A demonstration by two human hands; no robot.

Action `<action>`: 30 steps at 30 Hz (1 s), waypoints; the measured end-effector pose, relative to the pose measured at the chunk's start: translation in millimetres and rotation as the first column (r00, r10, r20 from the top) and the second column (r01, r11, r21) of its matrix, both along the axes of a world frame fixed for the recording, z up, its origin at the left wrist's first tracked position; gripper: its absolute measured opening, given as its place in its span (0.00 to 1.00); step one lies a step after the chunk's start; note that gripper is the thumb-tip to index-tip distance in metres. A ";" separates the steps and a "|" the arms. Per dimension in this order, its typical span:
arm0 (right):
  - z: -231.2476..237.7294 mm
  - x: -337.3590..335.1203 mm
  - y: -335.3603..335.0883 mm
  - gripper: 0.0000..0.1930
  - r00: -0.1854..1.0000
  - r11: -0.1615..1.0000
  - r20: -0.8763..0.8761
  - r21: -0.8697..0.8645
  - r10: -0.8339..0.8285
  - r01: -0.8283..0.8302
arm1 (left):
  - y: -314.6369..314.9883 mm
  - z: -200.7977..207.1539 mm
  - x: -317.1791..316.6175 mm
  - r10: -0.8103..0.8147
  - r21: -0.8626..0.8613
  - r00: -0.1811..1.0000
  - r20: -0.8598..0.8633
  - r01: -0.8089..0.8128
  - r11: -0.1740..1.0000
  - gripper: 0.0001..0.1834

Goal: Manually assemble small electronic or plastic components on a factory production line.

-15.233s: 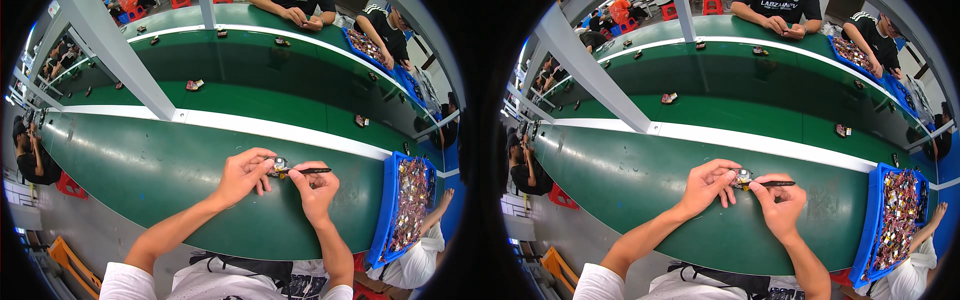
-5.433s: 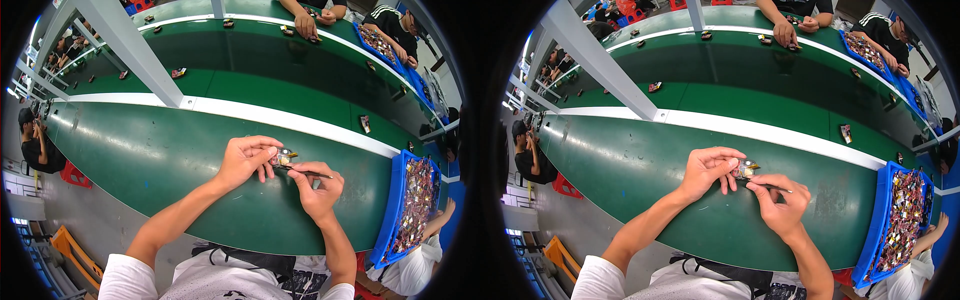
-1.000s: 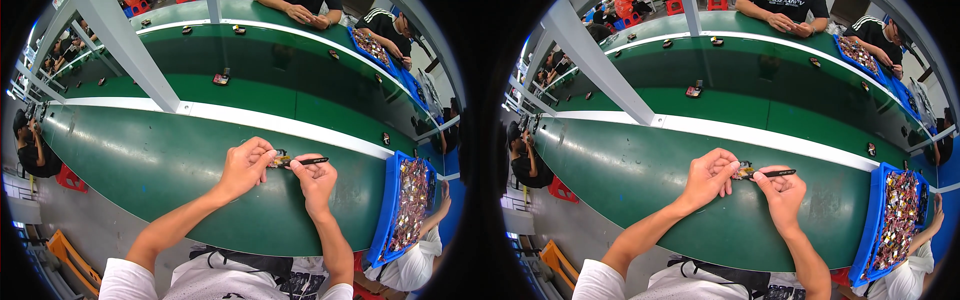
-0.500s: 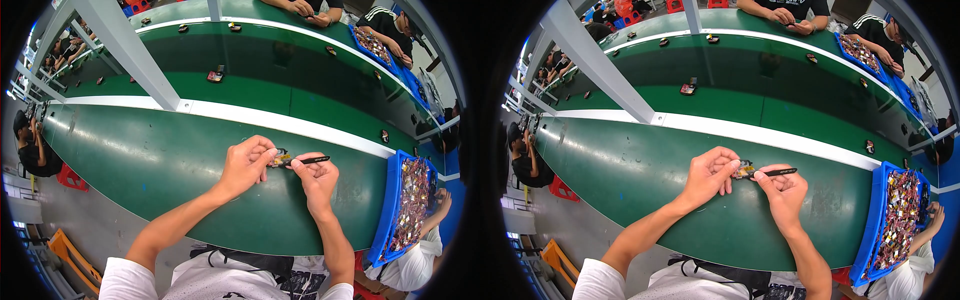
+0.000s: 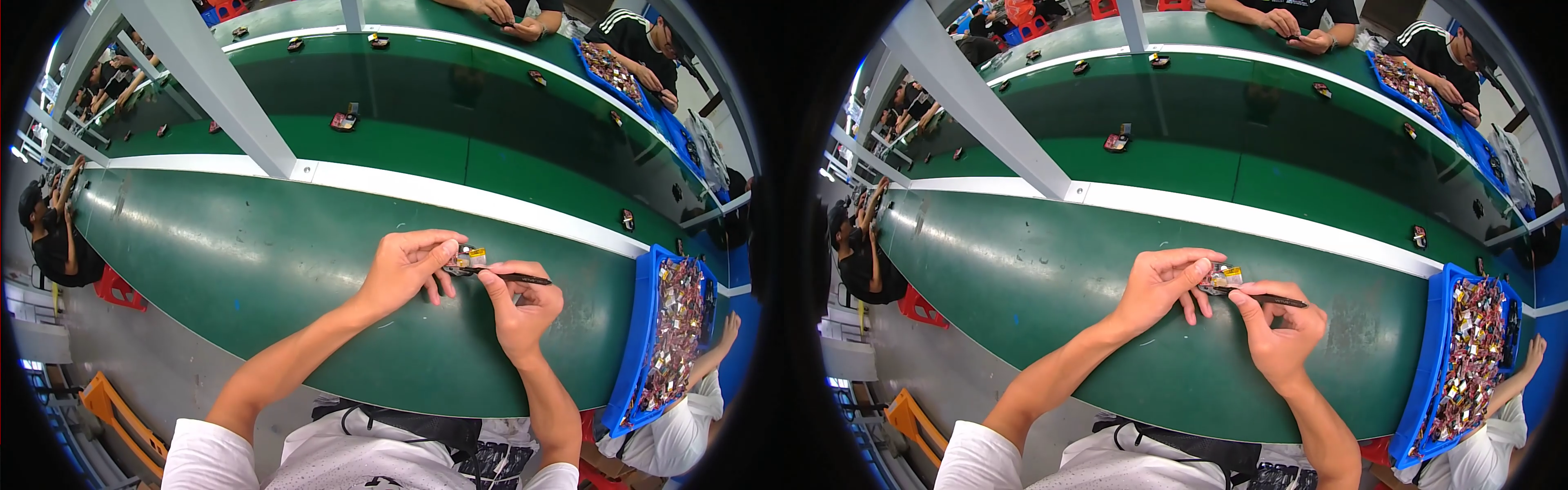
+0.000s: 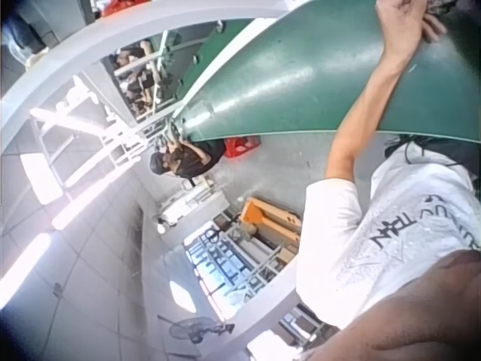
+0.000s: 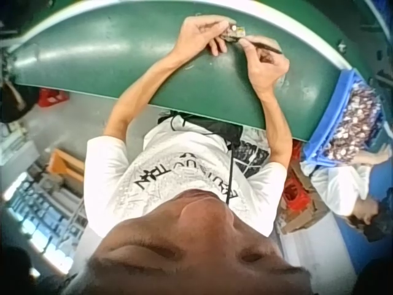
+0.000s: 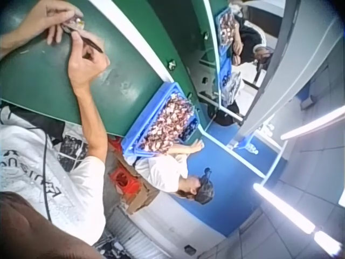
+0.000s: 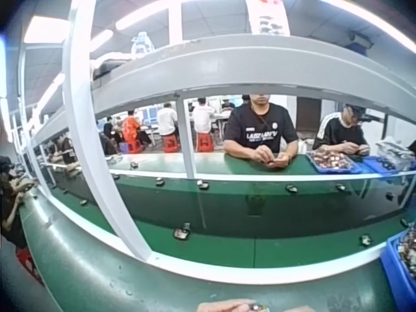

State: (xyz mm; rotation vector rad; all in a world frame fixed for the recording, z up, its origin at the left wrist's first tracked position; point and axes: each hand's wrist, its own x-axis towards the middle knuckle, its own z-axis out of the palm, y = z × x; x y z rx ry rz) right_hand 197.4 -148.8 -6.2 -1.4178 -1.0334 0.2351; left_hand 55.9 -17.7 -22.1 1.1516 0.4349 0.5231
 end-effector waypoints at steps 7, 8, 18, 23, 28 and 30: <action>0.7 -2.1 0.6 0.05 0.998 1.000 0.066 0.011 -0.003 0.002 | 0.2 0.7 -1.6 0.013 -0.005 1.000 0.011 -0.013 1.000 0.16; 0.3 -2.1 1.1 0.05 0.998 1.000 0.065 0.010 -0.003 0.003 | -0.3 1.2 -1.8 0.013 -0.006 1.000 0.010 -0.013 1.000 0.16; 1.5 -1.6 1.9 0.05 0.992 1.000 0.123 0.021 0.002 -0.005 | 0.1 2.2 -2.2 0.018 0.028 1.000 0.011 -0.019 0.999 0.16; 0.9 -1.9 2.3 0.05 1.000 1.000 0.028 -0.007 -0.002 0.002 | -1.5 1.4 -1.8 0.025 0.025 1.000 0.008 -0.025 0.999 0.16; 2.0 -0.6 3.2 0.05 0.995 0.998 -0.079 -0.033 0.053 -0.055 | -2.2 -0.2 -2.7 0.047 0.057 0.999 -0.017 -0.046 0.997 0.14; -1.6 1.3 2.2 0.05 0.998 0.998 -0.034 -0.032 0.053 -0.054 | -2.9 0.9 -2.2 0.063 0.049 0.998 -0.018 -0.062 0.997 0.14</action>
